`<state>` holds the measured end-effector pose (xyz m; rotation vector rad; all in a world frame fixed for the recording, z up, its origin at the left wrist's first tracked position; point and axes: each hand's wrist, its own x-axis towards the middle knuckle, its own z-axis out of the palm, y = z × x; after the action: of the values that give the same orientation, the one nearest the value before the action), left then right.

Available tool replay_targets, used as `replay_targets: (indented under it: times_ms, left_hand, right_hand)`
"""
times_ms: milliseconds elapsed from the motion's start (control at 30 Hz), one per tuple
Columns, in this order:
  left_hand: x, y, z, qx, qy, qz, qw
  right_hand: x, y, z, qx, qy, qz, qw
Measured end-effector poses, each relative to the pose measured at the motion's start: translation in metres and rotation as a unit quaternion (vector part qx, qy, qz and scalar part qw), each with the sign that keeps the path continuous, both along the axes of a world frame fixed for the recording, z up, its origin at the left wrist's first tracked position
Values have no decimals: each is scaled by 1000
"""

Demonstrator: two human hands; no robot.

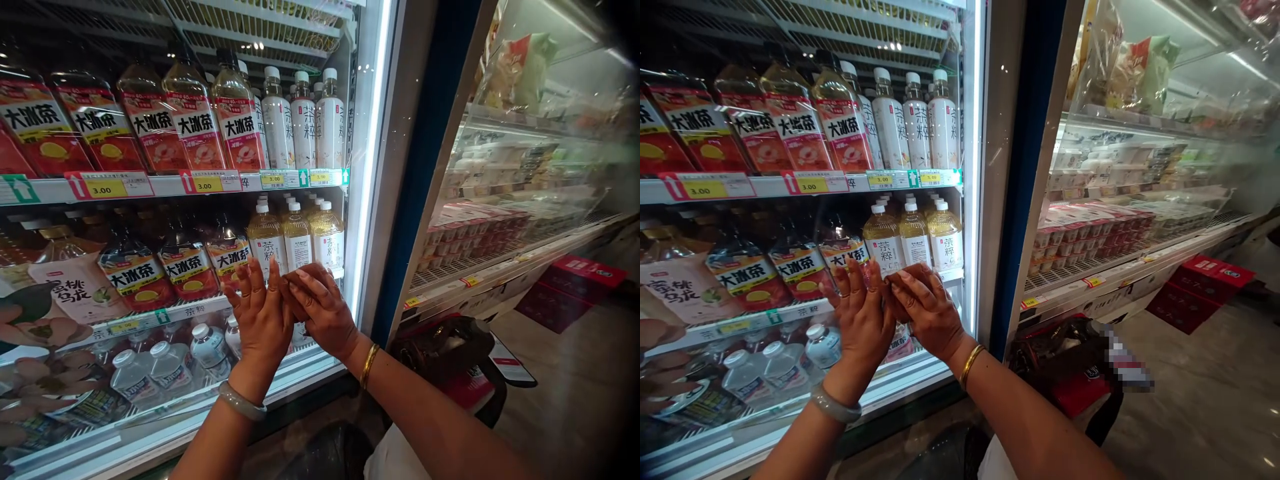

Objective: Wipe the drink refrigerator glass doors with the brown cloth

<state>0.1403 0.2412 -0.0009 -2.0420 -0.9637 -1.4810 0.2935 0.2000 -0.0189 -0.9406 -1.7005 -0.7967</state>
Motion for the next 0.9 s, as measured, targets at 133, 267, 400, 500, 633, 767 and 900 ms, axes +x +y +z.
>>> replay_targets:
  times_ms: [133,267,400,500,633,767,900]
  left_hand:
    - [0,-1,-1,-19,5,1,1000]
    - [0,3,-4,3,7,-2,1000]
    - [-1,5,-4,5,-8,-10,1000]
    - [-2,4,-2,2,-10,-13,1000]
    - [-3,5,-2,9,-13,-12,1000]
    - [-6,8,-3,17,-14,-27,999]
    - [-5,13,-8,21,-24,-51,998]
  right_hand:
    - [2,1,17,1,41,5,999]
    - [-9,4,38,-3,73,7,997]
    - [-14,6,31,-5,44,-4,999]
    - [-8,7,14,-20,4,-7,1000]
    - [0,7,2,-3,-18,-1,1000]
    - [-5,10,16,21,16,-17,1000]
    - [-18,13,36,23,50,-37,998]
